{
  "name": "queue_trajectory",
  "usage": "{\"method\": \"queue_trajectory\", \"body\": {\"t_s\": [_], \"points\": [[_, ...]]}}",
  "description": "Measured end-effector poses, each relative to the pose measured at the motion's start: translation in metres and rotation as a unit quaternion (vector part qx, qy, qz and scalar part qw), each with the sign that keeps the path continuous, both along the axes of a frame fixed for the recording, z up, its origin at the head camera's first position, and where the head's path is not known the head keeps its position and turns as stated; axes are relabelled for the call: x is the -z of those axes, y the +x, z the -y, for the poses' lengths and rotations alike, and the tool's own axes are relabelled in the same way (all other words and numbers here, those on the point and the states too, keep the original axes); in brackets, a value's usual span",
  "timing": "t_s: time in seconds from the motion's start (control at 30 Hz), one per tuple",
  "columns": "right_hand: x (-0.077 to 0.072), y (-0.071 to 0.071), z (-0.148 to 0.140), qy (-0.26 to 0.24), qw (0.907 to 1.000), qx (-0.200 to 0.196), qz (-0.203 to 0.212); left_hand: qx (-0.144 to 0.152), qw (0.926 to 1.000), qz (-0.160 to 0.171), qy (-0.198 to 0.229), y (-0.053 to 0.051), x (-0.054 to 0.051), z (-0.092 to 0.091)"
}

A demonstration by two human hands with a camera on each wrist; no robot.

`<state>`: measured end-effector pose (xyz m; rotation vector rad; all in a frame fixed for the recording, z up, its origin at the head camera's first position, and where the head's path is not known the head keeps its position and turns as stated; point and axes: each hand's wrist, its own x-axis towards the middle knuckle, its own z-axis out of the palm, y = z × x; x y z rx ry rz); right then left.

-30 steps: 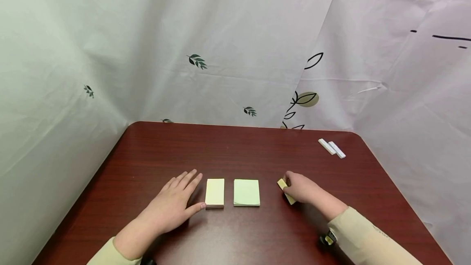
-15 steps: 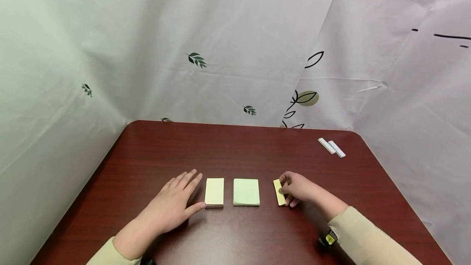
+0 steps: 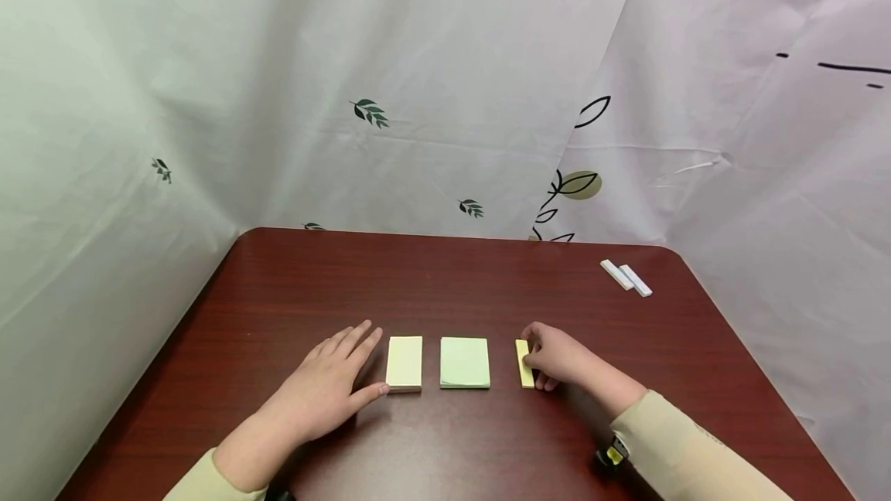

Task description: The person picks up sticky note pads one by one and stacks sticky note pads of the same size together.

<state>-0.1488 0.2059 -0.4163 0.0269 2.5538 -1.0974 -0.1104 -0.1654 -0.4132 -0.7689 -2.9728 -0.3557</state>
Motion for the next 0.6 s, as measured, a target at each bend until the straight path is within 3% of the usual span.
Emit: {"method": "queue_trajectory", "body": {"t_s": [0.6], "points": [[0.0015, 0.0012, -0.0021, 0.025, 0.9991, -0.017, -0.031, -0.007, 0.9999, 0.001, -0.008, -0.0016, -0.0043, 0.0014]]}}
